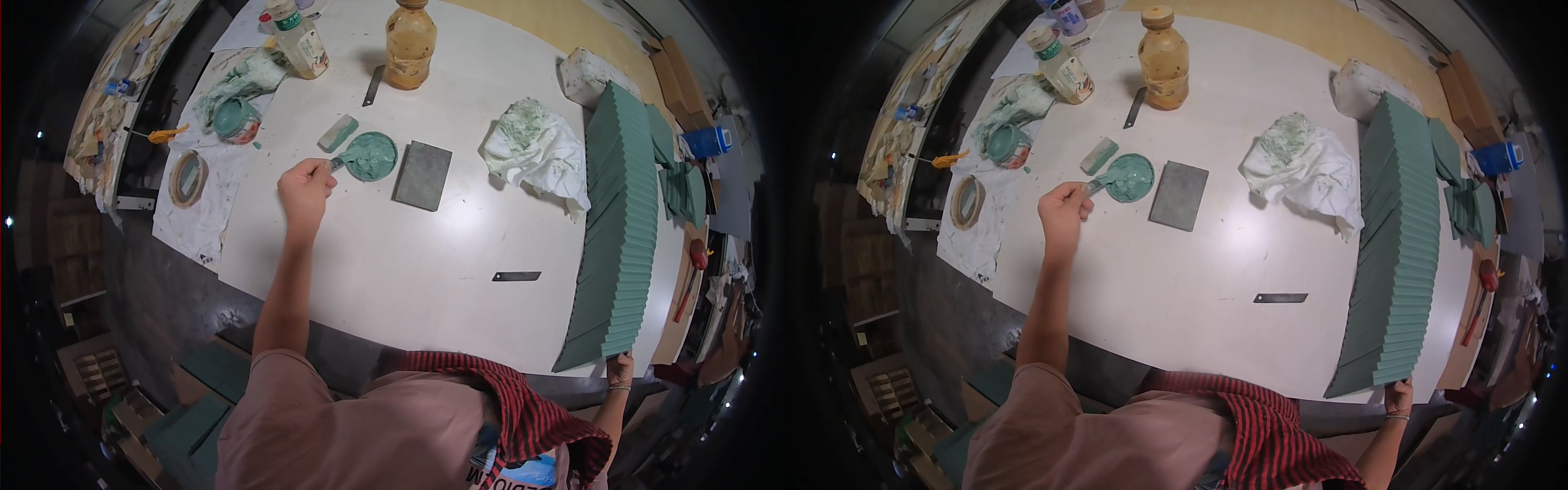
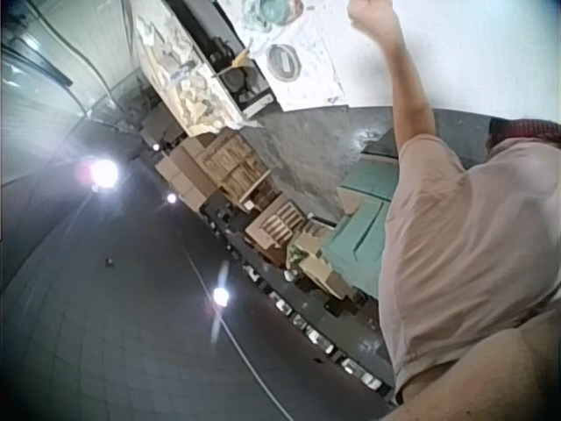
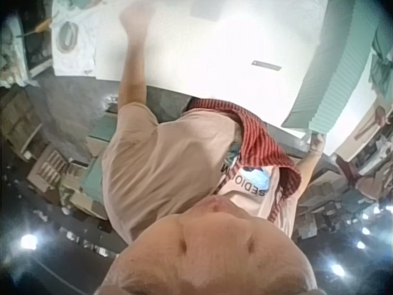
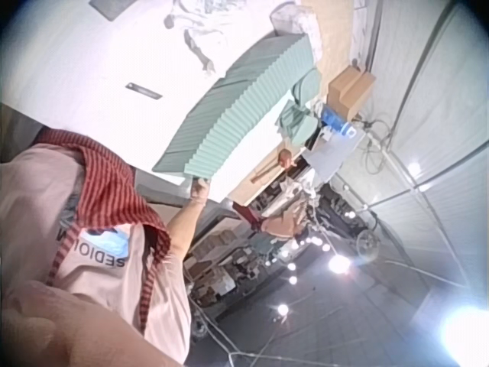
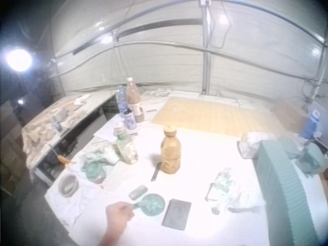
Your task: The person cleans a ribbed green component with a cloth and then applies a green putty-like substance to a seam using a small metal spatula.
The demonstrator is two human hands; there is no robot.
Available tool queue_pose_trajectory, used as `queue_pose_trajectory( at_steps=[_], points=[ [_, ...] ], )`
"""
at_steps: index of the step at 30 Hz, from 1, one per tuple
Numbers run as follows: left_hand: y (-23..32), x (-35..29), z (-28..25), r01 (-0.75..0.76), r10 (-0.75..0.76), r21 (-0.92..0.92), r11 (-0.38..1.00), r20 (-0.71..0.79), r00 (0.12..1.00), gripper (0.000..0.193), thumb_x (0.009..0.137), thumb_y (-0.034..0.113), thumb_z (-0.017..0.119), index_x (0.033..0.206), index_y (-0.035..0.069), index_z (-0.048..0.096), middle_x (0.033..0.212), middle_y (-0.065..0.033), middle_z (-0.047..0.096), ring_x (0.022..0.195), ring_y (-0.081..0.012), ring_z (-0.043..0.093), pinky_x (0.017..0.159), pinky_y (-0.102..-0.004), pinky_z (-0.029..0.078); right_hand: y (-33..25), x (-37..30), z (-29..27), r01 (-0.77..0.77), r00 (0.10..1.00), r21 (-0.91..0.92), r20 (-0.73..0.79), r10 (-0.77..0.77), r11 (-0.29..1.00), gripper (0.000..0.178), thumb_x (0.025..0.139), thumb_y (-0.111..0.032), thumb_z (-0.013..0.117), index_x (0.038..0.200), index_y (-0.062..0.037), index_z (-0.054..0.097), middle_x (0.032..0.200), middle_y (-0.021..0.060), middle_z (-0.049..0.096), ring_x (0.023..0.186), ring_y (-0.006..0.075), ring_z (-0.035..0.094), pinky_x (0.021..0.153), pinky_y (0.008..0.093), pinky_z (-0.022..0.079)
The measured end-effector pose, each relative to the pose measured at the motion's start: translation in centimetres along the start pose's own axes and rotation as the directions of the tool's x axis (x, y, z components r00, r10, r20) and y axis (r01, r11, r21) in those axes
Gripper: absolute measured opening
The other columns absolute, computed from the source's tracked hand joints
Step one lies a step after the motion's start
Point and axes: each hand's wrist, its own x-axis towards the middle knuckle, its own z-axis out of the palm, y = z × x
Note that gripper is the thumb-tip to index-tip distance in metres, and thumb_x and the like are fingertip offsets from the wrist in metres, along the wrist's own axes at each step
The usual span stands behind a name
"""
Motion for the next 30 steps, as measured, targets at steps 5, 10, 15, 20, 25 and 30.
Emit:
queue_pose_trajectory(
  at_steps=[5, 10, 15, 20, 25, 30],
  points=[
    [-0.9, 0.0, -0.8, 0.132, -0.139, -0.275, 0.952, -0.004, 0.990, 0.012, 0.093, 0.003, 0.061, 0.093, -0.005, 0.070, 0.067, -0.0047, 0.062, 0.054, -0.0076, 0.048, 0.051, -0.0212, 0.039, -0.4, 0.3, 0.9, 0.001, 1.000, -0.020, -0.009, -0.001, 1.000, 0.077, 0.066, -0.011, 0.079, 0.137, -0.0037, 0.051, 0.132, 0.0071, 0.061, 0.125, 0.0278, 0.054, 0.110, 0.0421, 0.038],
    [0.2, -0.4, -0.4, 0.095, -0.101, -0.259, 0.961, -0.011, 0.995, 0.012, 0.093, 0.004, 0.062, 0.093, -0.005, 0.070, 0.067, -0.0038, 0.062, 0.054, -0.0072, 0.048, 0.051, -0.0209, 0.039, -0.1, 0.3, 0.0, -0.009, 1.000, -0.015, 0.003, 0.009, 1.000, 0.080, 0.065, -0.012, 0.081, 0.139, -0.0038, 0.050, 0.133, 0.0069, 0.061, 0.125, 0.0276, 0.054, 0.110, 0.0429, 0.038],
    [-0.1, -0.7, 0.1, -0.092, 0.093, 0.039, 0.995, -0.021, 0.995, 0.013, 0.093, 0.006, 0.063, 0.092, -0.005, 0.070, 0.067, -0.0033, 0.061, 0.053, -0.0070, 0.047, 0.049, -0.0212, 0.038, 0.2, 0.2, -0.9, 0.017, 1.000, -0.002, -0.004, -0.017, 1.000, 0.078, 0.065, -0.012, 0.081, 0.137, -0.0039, 0.051, 0.133, 0.0067, 0.061, 0.125, 0.0280, 0.055, 0.110, 0.0432, 0.038],
    [-2.4, 0.7, 0.3, 0.303, -0.277, -0.491, 0.817, 0.126, 0.953, 0.013, 0.091, 0.004, 0.063, 0.094, -0.008, 0.067, 0.067, -0.0085, 0.062, 0.051, -0.0099, 0.049, 0.048, -0.0241, 0.041, 0.0, 0.4, 0.0, 0.005, 1.000, -0.001, 0.030, -0.005, 1.000, 0.078, 0.067, -0.012, 0.081, 0.139, -0.0070, 0.050, 0.134, 0.0058, 0.060, 0.125, 0.0275, 0.054, 0.109, 0.0427, 0.038],
    [-2.4, 1.2, -0.2, 0.386, -0.336, -0.561, 0.732, 0.196, 0.921, 0.013, 0.090, 0.003, 0.064, 0.096, -0.009, 0.065, 0.069, -0.0092, 0.061, 0.050, -0.0107, 0.048, 0.047, -0.0247, 0.041, 0.2, 0.2, -0.9, -0.002, 1.000, -0.006, 0.009, 0.003, 1.000, 0.078, 0.068, -0.012, 0.080, 0.140, -0.0091, 0.050, 0.134, 0.0051, 0.060, 0.124, 0.0272, 0.054, 0.109, 0.0426, 0.038],
    [-1.7, 1.0, -0.3, 0.392, -0.340, -0.550, 0.738, 0.199, 0.919, 0.011, 0.090, 0.003, 0.063, 0.094, -0.008, 0.066, 0.068, -0.0085, 0.061, 0.050, -0.0107, 0.049, 0.047, -0.0245, 0.040, 0.2, 0.3, -1.0, 0.001, 1.000, -0.003, 0.020, -0.001, 1.000, 0.078, 0.066, -0.009, 0.076, 0.139, -0.0054, 0.050, 0.136, 0.0061, 0.059, 0.128, 0.0278, 0.053, 0.112, 0.0421, 0.035]
  ],
)
